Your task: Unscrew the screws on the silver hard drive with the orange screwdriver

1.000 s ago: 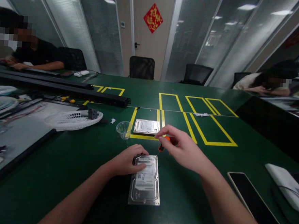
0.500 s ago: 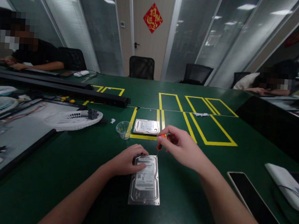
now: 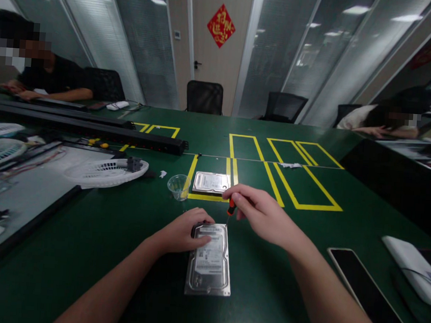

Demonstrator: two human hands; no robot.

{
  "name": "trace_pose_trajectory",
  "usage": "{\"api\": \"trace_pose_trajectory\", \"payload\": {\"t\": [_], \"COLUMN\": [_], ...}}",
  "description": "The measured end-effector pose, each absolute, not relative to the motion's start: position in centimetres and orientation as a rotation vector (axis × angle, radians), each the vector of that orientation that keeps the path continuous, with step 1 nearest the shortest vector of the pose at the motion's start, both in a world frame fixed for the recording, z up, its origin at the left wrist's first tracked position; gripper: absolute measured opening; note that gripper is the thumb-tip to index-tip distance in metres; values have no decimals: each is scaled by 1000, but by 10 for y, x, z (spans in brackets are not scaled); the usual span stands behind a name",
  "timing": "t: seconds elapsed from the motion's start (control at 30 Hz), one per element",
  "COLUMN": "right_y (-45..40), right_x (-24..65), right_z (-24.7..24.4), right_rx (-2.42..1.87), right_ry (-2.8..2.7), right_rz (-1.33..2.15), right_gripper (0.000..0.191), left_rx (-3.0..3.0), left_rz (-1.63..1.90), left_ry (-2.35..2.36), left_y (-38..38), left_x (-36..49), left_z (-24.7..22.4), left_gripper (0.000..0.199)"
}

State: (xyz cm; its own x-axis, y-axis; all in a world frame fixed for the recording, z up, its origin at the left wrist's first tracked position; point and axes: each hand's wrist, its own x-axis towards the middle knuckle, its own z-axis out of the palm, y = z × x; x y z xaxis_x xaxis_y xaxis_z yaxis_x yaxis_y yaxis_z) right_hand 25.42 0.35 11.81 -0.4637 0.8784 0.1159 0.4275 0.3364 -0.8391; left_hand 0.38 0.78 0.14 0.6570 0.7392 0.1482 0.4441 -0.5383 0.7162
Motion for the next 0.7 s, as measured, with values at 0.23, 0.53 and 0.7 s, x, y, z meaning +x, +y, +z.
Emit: {"api": "trace_pose_trajectory", "payload": {"t": [0.23,0.53,0.7], "right_y": [4,4,4], "right_x": [254,253,252], "right_z": [117,114,115], "right_rx": [-1183,-1165,-1122], "right_ry": [-2003,-1995,-2009], "right_rz": [1005,977,967], "right_gripper": [24,24,21], "left_rx": [2206,2194,2200], "left_rz": [574,548,562], "left_ry": [921,928,920], "left_y": [8,8,7], "left_x": [3,3,4], "left_z": [0,4,4], "left_gripper": [34,35,35]}}
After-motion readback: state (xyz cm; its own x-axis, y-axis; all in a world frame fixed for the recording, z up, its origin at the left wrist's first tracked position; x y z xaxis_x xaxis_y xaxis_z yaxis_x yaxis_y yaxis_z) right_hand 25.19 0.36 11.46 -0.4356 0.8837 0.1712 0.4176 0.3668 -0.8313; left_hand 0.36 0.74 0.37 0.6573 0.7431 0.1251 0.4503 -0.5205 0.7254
